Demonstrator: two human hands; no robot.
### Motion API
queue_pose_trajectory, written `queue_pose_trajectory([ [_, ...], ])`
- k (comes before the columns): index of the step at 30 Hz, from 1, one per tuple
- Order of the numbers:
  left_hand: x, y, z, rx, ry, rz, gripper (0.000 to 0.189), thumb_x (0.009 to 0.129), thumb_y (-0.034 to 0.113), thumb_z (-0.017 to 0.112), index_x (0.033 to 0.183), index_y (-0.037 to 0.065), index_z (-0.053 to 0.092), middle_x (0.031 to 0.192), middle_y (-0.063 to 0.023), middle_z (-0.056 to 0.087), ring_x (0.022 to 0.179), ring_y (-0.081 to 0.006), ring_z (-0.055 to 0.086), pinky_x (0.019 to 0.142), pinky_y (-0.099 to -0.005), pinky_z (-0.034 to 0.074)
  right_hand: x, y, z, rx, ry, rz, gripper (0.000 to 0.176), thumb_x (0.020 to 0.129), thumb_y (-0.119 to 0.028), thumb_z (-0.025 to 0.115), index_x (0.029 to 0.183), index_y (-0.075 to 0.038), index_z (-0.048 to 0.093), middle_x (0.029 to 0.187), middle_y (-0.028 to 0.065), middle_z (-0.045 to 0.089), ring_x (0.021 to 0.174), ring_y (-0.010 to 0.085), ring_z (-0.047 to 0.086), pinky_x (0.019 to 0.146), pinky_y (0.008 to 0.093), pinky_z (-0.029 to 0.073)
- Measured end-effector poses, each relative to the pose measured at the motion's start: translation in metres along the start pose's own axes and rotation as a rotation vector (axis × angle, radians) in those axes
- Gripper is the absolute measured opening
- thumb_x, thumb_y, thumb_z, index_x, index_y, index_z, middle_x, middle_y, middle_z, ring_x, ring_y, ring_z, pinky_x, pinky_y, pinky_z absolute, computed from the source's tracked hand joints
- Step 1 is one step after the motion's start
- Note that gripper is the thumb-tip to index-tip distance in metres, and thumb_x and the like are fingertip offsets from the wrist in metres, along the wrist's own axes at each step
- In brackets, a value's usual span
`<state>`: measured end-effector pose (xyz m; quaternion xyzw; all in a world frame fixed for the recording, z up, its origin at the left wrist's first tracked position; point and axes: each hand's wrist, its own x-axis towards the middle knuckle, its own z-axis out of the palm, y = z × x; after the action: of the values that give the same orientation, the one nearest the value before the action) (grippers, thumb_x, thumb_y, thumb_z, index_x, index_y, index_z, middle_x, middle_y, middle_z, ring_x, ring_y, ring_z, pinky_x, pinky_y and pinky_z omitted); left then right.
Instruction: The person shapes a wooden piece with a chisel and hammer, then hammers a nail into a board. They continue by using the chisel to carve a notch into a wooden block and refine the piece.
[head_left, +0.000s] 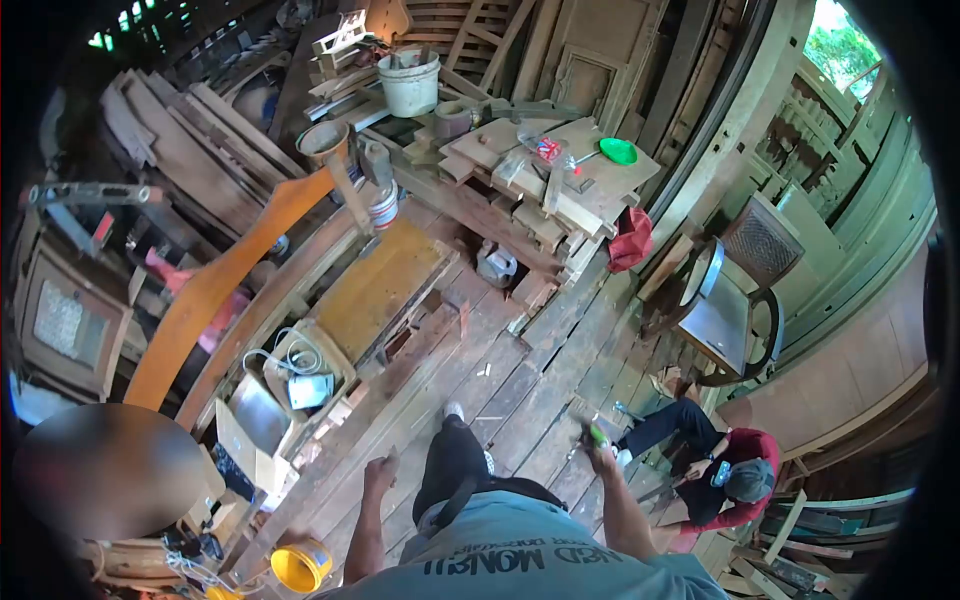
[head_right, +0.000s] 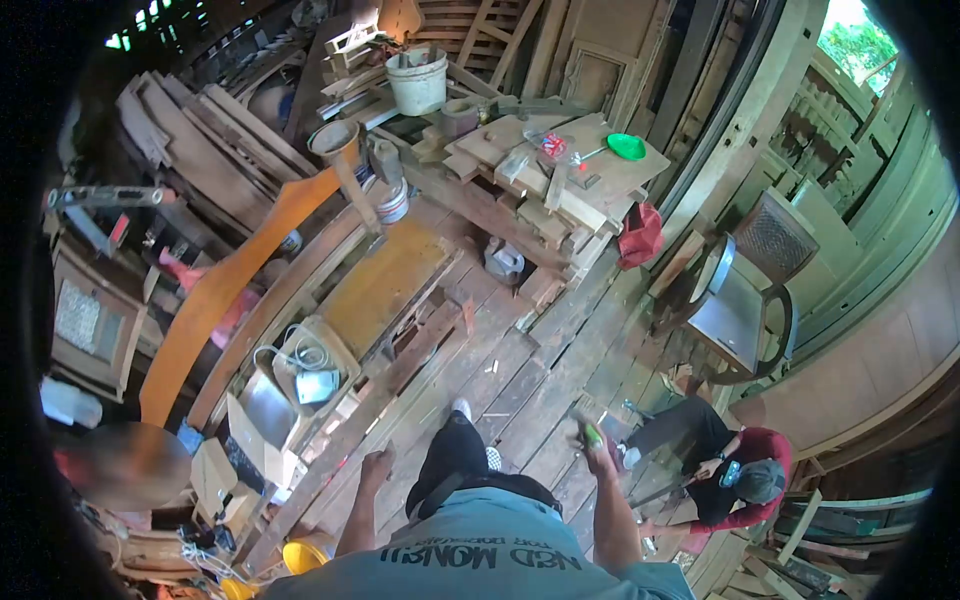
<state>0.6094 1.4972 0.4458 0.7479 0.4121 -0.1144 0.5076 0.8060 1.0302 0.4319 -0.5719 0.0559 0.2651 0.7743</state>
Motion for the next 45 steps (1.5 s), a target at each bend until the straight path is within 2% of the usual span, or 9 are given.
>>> queue_pose_trajectory([
  [7, 0.162, 0.180, 0.029, -0.107, 0.051, 0.271, 0.050, 0.087, 0.044, 0.053, 0.075, -0.004, 0.058, 0.061, -0.0098, 0.053, 0.054, -0.0153, 0.048, 0.053, -0.0344, 0.043, 0.178, -0.168, 0.172, 0.623, -0.383, -0.202, 0.041, 0.088, -0.033, 0.054, 0.119, -0.008, 0.045, 0.108, 0.0155, 0.056, 0.100, 0.0380, 0.058, 0.084, 0.0448, 0.050],
  [13, 0.254, 0.392, 0.048, -0.061, 0.089, 0.550, 0.051, 0.090, 0.046, 0.050, 0.076, -0.003, 0.058, 0.066, -0.0066, 0.056, 0.061, -0.0129, 0.050, 0.058, -0.0300, 0.042, 0.244, -0.223, 0.252, 0.324, -0.170, -0.092, 0.026, 0.083, 0.004, 0.053, 0.098, -0.012, 0.038, 0.109, 0.0112, 0.047, 0.083, 0.0266, 0.061, 0.062, 0.0351, 0.054],
  [15, 0.294, 0.423, 0.057, -0.258, -0.326, 0.598, 0.039, 0.091, 0.036, 0.050, 0.084, -0.002, 0.056, 0.071, -0.0065, 0.057, 0.066, -0.0150, 0.054, 0.061, -0.0287, 0.044, 0.263, -0.222, 0.253, 0.058, -0.158, -0.295, 0.033, 0.083, 0.015, 0.047, 0.100, -0.010, 0.035, 0.116, 0.0113, 0.043, 0.086, 0.0234, 0.060, 0.065, 0.0335, 0.053],
  [18, 0.322, 0.475, 0.076, -0.321, -0.305, 0.501, 0.027, 0.091, 0.026, 0.052, 0.097, 0.000, 0.052, 0.081, -0.0089, 0.057, 0.075, -0.0192, 0.057, 0.065, -0.0305, 0.046, 0.291, -0.251, 0.253, -0.073, 0.051, -0.316, 0.031, 0.084, 0.005, 0.055, 0.103, -0.008, 0.034, 0.101, 0.0078, 0.048, 0.069, 0.0135, 0.055, 0.056, 0.0245, 0.045],
  [24, 0.405, 0.528, 0.101, -0.266, -0.256, 0.604, 0.019, 0.086, 0.008, 0.054, 0.103, -0.001, 0.051, 0.093, -0.0143, 0.058, 0.080, -0.0233, 0.058, 0.073, -0.0347, 0.047, 0.395, -0.284, 0.220, -0.708, 0.199, -0.304, 0.044, 0.088, -0.011, 0.056, 0.130, -0.006, 0.040, 0.079, 0.0065, 0.054, 0.061, 0.0087, 0.049, 0.051, 0.0245, 0.039],
  [29, 0.442, 0.582, 0.098, -0.078, -0.184, 0.673, 0.020, 0.082, 0.011, 0.059, 0.098, 0.000, 0.055, 0.086, -0.0144, 0.063, 0.080, -0.0248, 0.061, 0.070, -0.0359, 0.048, 0.467, -0.318, 0.200, -0.973, 0.065, -0.381, 0.042, 0.087, -0.021, 0.055, 0.125, -0.007, 0.047, 0.100, 0.0240, 0.060, 0.092, 0.0405, 0.058, 0.075, 0.0457, 0.048],
  [32, 0.470, 0.603, 0.108, -0.012, -0.223, 0.687, 0.022, 0.082, 0.015, 0.061, 0.098, 0.001, 0.056, 0.085, -0.0149, 0.064, 0.081, -0.0273, 0.062, 0.071, -0.0365, 0.047, 0.504, -0.327, 0.185, -1.153, 0.030, -0.331, 0.042, 0.084, -0.017, 0.057, 0.125, -0.008, 0.049, 0.100, 0.0232, 0.060, 0.091, 0.0397, 0.059, 0.075, 0.0450, 0.048],
  [44, 0.586, 0.665, 0.134, 0.505, -0.296, 0.871, 0.020, 0.083, 0.017, 0.054, 0.097, 0.004, 0.058, 0.091, -0.0206, 0.061, 0.093, -0.0355, 0.057, 0.081, -0.0430, 0.044, 0.555, -0.289, 0.151, -0.624, 0.122, -0.161, 0.065, 0.081, -0.012, 0.060, 0.139, -0.013, 0.031, 0.112, 0.0220, 0.057, 0.099, 0.0310, 0.056, 0.087, 0.0363, 0.044],
  [45, 0.597, 0.673, 0.141, 0.516, -0.323, 0.889, 0.020, 0.083, 0.017, 0.054, 0.097, 0.004, 0.058, 0.091, -0.0206, 0.061, 0.093, -0.0355, 0.057, 0.081, -0.0430, 0.044, 0.542, -0.324, 0.164, -0.556, 0.104, 0.113, 0.073, 0.077, -0.006, 0.059, 0.141, -0.014, 0.025, 0.114, 0.0220, 0.054, 0.102, 0.0281, 0.052, 0.088, 0.0347, 0.042],
])
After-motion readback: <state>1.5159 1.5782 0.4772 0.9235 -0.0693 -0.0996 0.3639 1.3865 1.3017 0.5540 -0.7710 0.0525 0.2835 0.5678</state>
